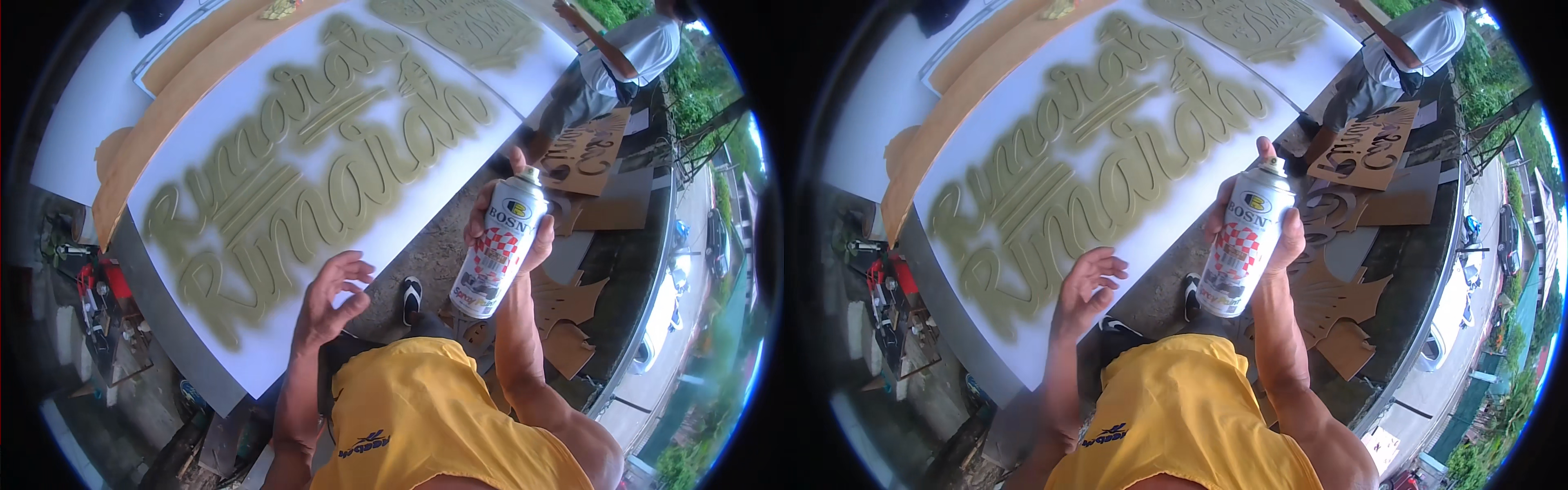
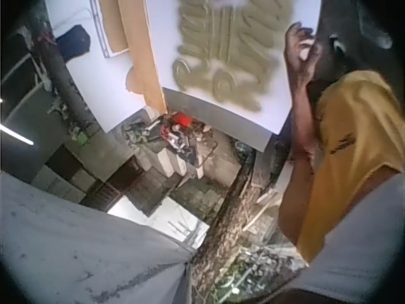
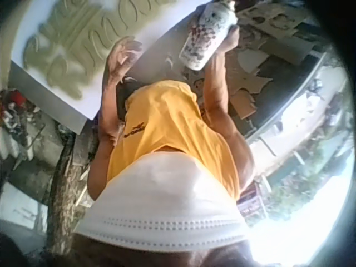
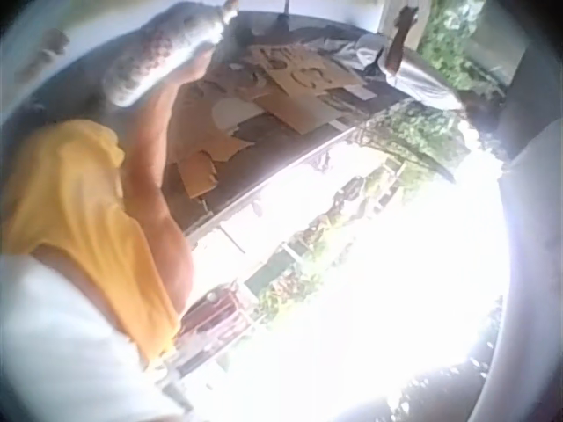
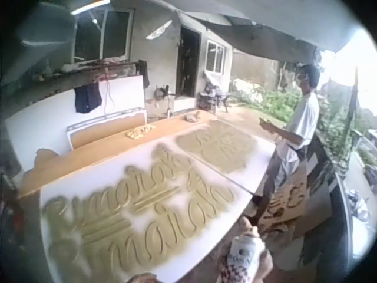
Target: Spray painting gold lettering onto a sign board.
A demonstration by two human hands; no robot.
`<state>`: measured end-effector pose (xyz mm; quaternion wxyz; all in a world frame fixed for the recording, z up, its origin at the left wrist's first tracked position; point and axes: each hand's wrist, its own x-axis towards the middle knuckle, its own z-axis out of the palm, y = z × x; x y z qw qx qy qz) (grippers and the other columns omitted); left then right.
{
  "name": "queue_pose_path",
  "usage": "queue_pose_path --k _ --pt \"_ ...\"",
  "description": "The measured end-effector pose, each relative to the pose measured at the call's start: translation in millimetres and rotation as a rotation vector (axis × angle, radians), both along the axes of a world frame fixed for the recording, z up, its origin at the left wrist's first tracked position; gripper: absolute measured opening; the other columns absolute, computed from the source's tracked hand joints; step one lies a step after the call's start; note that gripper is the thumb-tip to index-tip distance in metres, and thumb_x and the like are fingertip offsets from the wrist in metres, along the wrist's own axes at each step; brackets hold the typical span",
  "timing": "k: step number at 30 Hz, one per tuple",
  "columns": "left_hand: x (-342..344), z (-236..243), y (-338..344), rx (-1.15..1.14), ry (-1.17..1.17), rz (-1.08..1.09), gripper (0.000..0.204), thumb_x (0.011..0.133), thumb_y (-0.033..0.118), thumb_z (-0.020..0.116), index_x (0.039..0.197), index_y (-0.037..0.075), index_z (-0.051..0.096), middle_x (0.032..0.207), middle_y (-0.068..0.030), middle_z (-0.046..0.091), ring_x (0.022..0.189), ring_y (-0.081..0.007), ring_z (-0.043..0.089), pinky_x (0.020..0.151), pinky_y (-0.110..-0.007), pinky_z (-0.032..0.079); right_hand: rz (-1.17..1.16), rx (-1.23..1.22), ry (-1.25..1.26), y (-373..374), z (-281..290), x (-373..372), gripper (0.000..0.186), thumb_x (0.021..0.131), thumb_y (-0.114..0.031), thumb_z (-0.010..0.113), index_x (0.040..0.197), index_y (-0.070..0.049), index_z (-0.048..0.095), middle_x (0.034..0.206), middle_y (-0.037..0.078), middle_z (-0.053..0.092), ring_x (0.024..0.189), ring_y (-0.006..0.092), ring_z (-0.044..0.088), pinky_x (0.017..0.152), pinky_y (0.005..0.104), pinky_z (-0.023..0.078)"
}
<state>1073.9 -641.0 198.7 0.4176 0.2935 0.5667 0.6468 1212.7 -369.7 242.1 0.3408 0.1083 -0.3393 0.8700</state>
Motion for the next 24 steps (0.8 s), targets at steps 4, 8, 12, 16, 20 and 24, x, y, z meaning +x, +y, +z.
queue_pose_path --k 4,8,12,16,20,24 --pt "42.1 30.0 93.9 0.099 -0.115 -0.18 0.103 0.08 0.056 0.086 0.15 -0.002 0.038 0.135 -0.0166 0.06 0.126 -0.0238 0.059 0.101 -0.038 0.047 0.076 -0.019 -0.006 26.6 1.3 -22.3 0.104 0.088 -0.054 0.073 0.161 -0.008 0.015 0.108 0.028 0.062 0.079 0.0354 0.072 0.066 0.0459 0.064" --pt "40.6 39.6 126.5 0.154 -0.058 -0.098 0.098 0.078 0.05 0.09 0.145 -0.005 0.044 0.127 -0.0148 0.065 0.119 -0.0215 0.062 0.101 -0.038 0.049 0.134 -0.006 -0.167 24.5 9.6 -52.3 0.114 0.076 -0.042 0.082 0.164 -0.014 0.015 0.099 0.029 0.063 0.082 0.0401 0.07 0.073 0.0455 0.058" --pt "14.4 35.4 132.8 0.1 -0.054 -0.005 0.087 0.078 0.044 0.092 0.138 -0.004 0.051 0.117 -0.0097 0.069 0.107 -0.018 0.065 0.096 -0.036 0.052 0.213 0.184 -0.282 25.9 14.4 -90.1 0.124 0.071 -0.047 0.086 0.165 -0.011 0.014 0.111 0.031 0.066 0.098 0.0405 0.069 0.088 0.0468 0.056" --pt "-22.9 21.3 126.1 0.105 0.017 0.241 0.075 0.075 0.034 0.093 0.13 -0.001 0.057 0.114 -0.0101 0.071 0.102 -0.0179 0.067 0.093 -0.036 0.053 0.263 0.539 -0.243 69.3 10.9 -144.5 0.131 0.075 -0.072 0.079 0.167 -0.013 0.006 0.154 0.034 0.041 0.132 0.0372 0.055 0.112 0.0503 0.044" --pt "-69.8 25.8 103.7 0.224 0.086 0.618 0.074 0.075 0.028 0.094 0.132 0.001 0.055 0.111 -0.0084 0.07 0.098 -0.0159 0.067 0.09 -0.035 0.055 0.12 0.786 -0.525 144.7 -0.7 -222.0 0.1 0.09 -0.059 0.073 0.163 -0.009 0.028 0.154 0.021 0.047 0.135 0.0318 0.053 0.112 0.0444 0.045" --pt "-101.3 13.6 48.6 0.098 0.226 1.109 0.076 0.075 0.027 0.093 0.133 0.0 0.054 0.113 -0.007 0.068 0.099 -0.0166 0.068 0.091 -0.035 0.054 0.02 1.065 -0.683 216.8 -25.3 -335.4 0.084 0.094 -0.051 0.073 0.159 -0.009 0.039 0.149 0.021 0.053 0.133 0.0305 0.055 0.108 0.0412 0.048"
